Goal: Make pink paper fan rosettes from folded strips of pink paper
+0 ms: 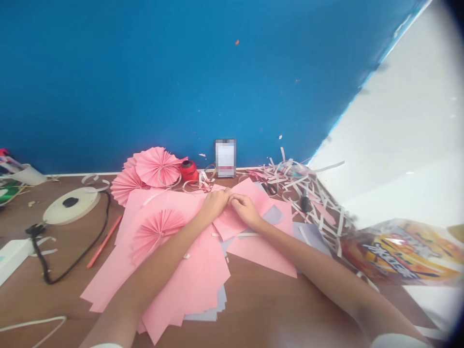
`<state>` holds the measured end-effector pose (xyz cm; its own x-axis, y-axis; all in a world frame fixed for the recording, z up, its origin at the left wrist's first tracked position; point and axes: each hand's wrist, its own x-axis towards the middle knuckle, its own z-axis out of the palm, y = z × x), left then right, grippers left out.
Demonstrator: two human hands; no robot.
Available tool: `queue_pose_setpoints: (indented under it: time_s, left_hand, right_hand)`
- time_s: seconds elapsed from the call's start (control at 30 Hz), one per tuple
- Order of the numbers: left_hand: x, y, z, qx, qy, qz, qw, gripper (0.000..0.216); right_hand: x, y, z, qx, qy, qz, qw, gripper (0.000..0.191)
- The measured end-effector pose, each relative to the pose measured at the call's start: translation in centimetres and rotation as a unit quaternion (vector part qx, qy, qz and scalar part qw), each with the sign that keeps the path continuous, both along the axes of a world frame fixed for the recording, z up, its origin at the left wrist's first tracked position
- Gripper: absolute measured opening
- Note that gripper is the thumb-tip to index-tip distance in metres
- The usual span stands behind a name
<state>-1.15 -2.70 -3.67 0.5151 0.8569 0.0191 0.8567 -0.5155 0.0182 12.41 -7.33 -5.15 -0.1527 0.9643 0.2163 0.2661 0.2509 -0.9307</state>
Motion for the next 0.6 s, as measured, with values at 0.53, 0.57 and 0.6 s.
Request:
queue_pose_setpoints:
  time_s: [0.53, 0.57, 0.6]
  left_hand:
    - [0.3, 0.0, -0.3, 0.017, -0.005, 0.001, 1.000, 0.040]
    - [0.3, 0.0, -0.2, 0.019, -0.005, -0.001, 1.000, 0.040]
    - [0.3, 0.0, -0.2, 0.020, -0.007, -0.002, 1.000, 0.039]
  right_hand:
    - [6.3, 1.7, 0.2, -0.016, 0.068, -0.401, 0.913, 0.014]
    - [6.6, 1.9, 0.2, -0.019, 0.067, -0.412, 0.909, 0.015]
    - [6.8, 2.0, 0.2, -0.023, 0.064, -0.422, 0.904, 0.016]
